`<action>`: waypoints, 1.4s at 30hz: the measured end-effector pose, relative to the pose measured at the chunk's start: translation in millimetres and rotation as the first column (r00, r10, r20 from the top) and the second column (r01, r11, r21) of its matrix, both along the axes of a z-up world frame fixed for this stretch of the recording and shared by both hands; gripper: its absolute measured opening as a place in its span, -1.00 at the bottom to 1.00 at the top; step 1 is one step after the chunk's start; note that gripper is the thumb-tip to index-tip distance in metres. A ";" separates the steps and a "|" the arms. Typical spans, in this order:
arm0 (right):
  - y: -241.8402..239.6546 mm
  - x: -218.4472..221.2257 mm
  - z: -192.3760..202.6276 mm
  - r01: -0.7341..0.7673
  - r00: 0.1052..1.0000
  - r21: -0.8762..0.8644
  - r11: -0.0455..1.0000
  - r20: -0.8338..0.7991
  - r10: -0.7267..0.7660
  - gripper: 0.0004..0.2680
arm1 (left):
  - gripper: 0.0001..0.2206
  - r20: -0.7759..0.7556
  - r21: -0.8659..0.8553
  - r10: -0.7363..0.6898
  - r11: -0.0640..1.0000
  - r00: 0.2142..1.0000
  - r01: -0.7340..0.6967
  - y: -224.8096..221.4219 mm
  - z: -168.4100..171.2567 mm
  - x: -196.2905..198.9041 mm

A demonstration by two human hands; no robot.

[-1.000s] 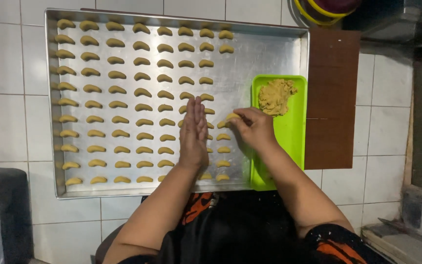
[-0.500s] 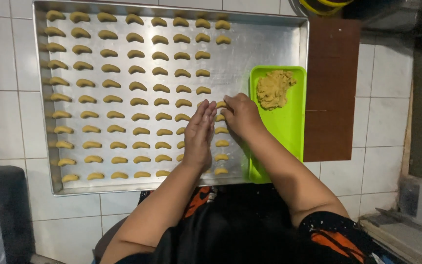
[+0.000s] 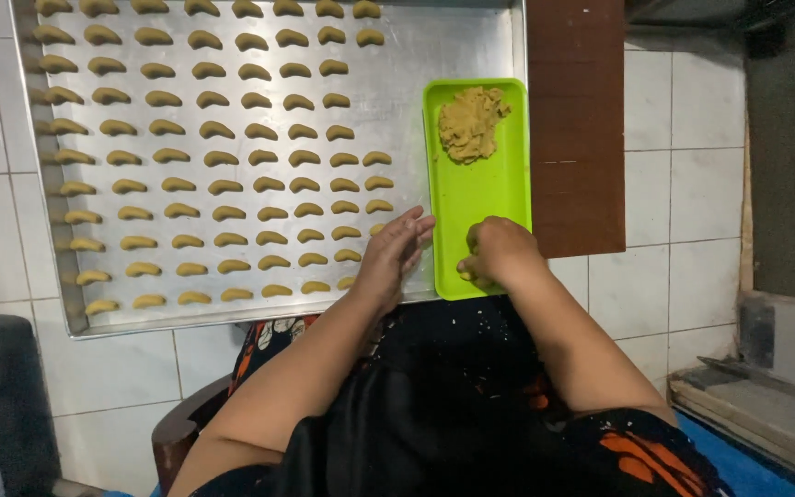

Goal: Shaping small pieces of dough into crescent-shaped cookies and arranging them on a baking tray.

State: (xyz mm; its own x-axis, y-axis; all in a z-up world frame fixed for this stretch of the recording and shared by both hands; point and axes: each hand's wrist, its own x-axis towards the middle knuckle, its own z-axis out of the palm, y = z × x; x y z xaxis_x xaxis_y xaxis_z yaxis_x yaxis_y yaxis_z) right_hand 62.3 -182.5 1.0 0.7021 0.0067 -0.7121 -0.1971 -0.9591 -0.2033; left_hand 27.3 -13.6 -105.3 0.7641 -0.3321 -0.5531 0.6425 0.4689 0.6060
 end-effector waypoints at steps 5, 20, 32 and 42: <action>-10.3 -14.2 -12.7 -0.021 0.998 -0.081 0.996 0.050 0.025 -0.74 | -0.47 -0.012 0.042 0.000 0.999 1.000 0.000 1.6 2.3 -7.6; -28.5 -29.0 -63.9 0.180 0.903 0.747 0.640 0.133 -0.409 -0.79 | -0.43 -0.129 -0.086 0.022 0.996 0.991 -0.033 3.5 14.3 -14.2; 46.3 -33.2 -39.0 -0.532 0.580 0.429 0.730 0.813 -0.054 -0.67 | -0.13 -0.293 -0.622 0.001 0.759 0.956 -0.191 13.3 44.4 -23.7; 85.6 -50.0 -14.0 -0.167 0.753 0.306 0.937 0.653 -0.079 -0.44 | 0.03 -0.050 -0.453 0.034 0.890 0.998 -0.053 18.9 72.6 -33.7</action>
